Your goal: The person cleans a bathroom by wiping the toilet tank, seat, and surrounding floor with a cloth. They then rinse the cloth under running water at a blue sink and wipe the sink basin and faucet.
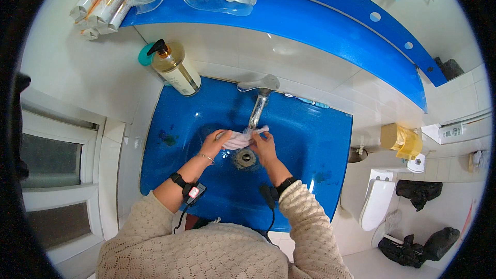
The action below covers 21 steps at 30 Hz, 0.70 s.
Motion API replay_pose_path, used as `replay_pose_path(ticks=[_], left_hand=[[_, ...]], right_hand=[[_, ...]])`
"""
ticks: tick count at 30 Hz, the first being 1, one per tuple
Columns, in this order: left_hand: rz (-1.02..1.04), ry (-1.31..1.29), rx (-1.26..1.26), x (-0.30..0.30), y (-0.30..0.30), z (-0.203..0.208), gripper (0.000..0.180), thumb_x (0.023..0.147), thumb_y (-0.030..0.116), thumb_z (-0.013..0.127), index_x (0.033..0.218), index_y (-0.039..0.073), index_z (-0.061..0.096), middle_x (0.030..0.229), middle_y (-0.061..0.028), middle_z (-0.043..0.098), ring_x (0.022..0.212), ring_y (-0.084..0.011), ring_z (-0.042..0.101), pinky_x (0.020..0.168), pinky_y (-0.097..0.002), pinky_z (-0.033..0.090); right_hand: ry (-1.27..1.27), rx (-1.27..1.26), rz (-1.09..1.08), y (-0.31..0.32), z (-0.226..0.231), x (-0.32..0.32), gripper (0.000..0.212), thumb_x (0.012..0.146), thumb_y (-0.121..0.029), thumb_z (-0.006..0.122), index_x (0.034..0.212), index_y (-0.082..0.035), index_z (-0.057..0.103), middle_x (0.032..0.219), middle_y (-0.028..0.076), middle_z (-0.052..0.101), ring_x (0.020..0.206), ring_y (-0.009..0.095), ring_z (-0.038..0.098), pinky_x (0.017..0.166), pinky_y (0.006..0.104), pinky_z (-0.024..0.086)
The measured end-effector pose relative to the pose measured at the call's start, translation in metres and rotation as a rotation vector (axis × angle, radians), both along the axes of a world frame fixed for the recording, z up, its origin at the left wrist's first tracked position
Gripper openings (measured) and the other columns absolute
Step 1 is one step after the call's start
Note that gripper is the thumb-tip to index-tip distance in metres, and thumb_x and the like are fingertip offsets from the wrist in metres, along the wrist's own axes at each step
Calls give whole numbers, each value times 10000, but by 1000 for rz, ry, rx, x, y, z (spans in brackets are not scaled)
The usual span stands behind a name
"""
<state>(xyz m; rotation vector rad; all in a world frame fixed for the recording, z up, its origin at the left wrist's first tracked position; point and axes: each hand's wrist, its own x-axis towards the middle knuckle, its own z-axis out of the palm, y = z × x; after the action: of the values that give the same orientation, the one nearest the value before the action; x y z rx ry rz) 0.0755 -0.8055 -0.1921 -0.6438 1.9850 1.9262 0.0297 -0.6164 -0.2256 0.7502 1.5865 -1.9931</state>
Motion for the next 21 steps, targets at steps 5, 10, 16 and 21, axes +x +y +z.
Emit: replay_pose_path(ticks=[5,10,16,21], left_hand=[[111,-101,505,-4,3,-25,445,917,463,575,1140,82,629,1057,-36,635,920,-129,584,797,-275,451],[23,-162,628,-11,8,-10,424,929,450,561,1127,82,634,1019,-34,643,892,-127,585,766,-276,451],[-39,155,-155,-4,0,-20,396,953,394,555,1097,34,636,923,-48,649,810,-92,574,701,-283,471],[269,250,187,-2,23,-7,331,991,318,508,1155,41,583,933,-29,624,779,-83,556,672,-246,466]], right_hand=[[375,210,393,-3,1,28,458,822,-356,751,1075,-7,596,924,76,636,873,153,604,746,269,479],[486,320,399,-4,18,36,336,870,-300,700,1011,4,671,946,97,654,866,169,628,745,302,500],[772,591,269,3,27,30,226,886,-216,667,1015,-33,700,961,156,653,875,260,649,749,341,516],[343,387,167,19,4,30,307,952,-308,576,1061,-36,670,967,60,649,889,150,596,759,302,464]])
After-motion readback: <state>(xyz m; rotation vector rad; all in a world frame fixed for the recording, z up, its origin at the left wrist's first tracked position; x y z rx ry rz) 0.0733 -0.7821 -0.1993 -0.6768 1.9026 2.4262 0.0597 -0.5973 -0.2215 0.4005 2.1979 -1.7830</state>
